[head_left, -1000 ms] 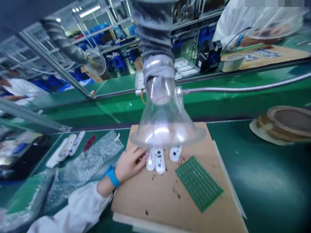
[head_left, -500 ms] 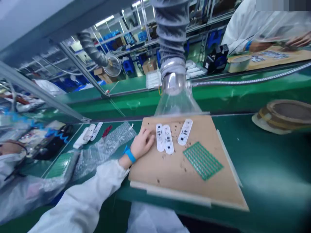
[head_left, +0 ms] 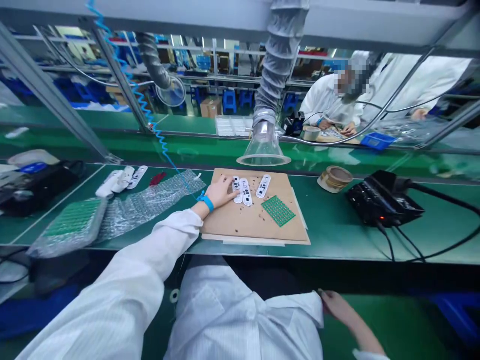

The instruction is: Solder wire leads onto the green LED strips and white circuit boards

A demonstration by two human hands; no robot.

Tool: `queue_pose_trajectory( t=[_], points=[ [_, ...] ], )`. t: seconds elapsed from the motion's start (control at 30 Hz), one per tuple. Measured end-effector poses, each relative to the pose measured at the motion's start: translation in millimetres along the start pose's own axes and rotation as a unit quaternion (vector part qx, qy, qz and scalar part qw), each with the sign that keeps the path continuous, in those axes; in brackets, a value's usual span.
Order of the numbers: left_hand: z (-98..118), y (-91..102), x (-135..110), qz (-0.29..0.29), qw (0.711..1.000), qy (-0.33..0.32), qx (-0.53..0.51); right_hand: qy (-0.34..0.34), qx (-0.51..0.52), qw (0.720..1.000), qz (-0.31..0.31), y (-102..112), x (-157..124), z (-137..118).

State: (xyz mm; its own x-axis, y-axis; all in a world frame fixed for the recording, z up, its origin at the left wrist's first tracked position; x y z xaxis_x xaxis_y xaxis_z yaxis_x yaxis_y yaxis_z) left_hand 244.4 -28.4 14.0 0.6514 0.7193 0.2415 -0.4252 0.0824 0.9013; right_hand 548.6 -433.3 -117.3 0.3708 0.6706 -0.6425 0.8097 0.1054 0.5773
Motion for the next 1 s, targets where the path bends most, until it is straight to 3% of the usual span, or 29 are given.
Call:
queue_pose_trajectory(
  t=[0.07,0.1,0.2,0.27,0.37,0.47,0.57,0.73,0.87,1.0],
  points=[
    [-3.0,2.0,0.7,-0.008,1.000,-0.007,-0.015,-0.028,0.004,0.998,-0.047,20.5,-12.4,-1.1],
    [-5.1,3.5,1.1,-0.016,0.999,-0.016,-0.025,-0.009,0.014,0.996,-0.082,30.7,-21.9,-15.4],
    [-12.1,8.3,1.6,-0.043,0.996,-0.053,-0.053,0.119,-0.004,0.988,-0.098,64.9,-43.7,-104.0],
    [-15.2,9.8,1.7,-0.057,0.994,-0.069,-0.065,0.210,-0.026,0.977,-0.035,81.4,-38.1,-181.6],
    [-14.5,9.9,2.3,-0.059,0.994,-0.064,-0.060,0.325,-0.067,0.937,0.109,86.6,2.6,-286.6],
    [-12.0,11.6,3.6,-0.074,0.997,-0.038,-0.007,0.390,-0.117,0.887,0.216,73.9,57.3,-347.0],
    [-13.4,18.1,5.2,-0.149,0.987,-0.052,0.041,0.434,-0.136,0.854,0.253,65.2,91.9,-363.2],
    [-11.4,30.2,7.0,-0.265,0.948,-0.173,0.044,0.444,-0.171,0.836,0.275,73.3,100.0,-345.7],
    [7.0,17.5,5.7,-0.258,0.938,-0.231,-0.024,0.471,-0.129,0.849,0.200,63.1,97.9,-340.9],
    [18.0,9.3,14.9,-0.171,0.951,-0.248,-0.070,0.495,-0.088,0.854,0.134,42.0,89.1,-346.1]
  ],
)
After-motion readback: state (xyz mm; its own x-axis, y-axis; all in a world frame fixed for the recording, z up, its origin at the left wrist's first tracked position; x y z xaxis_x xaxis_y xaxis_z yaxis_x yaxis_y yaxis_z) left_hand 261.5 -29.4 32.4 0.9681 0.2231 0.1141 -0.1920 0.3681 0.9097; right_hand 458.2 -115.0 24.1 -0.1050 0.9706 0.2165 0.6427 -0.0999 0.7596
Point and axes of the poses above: each hand's wrist, its own x-axis towards the middle knuckle, its own y-axis out of the back of the hand, z = x × y, the point moved 7 cm from there along x, towards the middle knuckle, and after that the axes turned 6 degrees about -y, right-handed, at the moved point
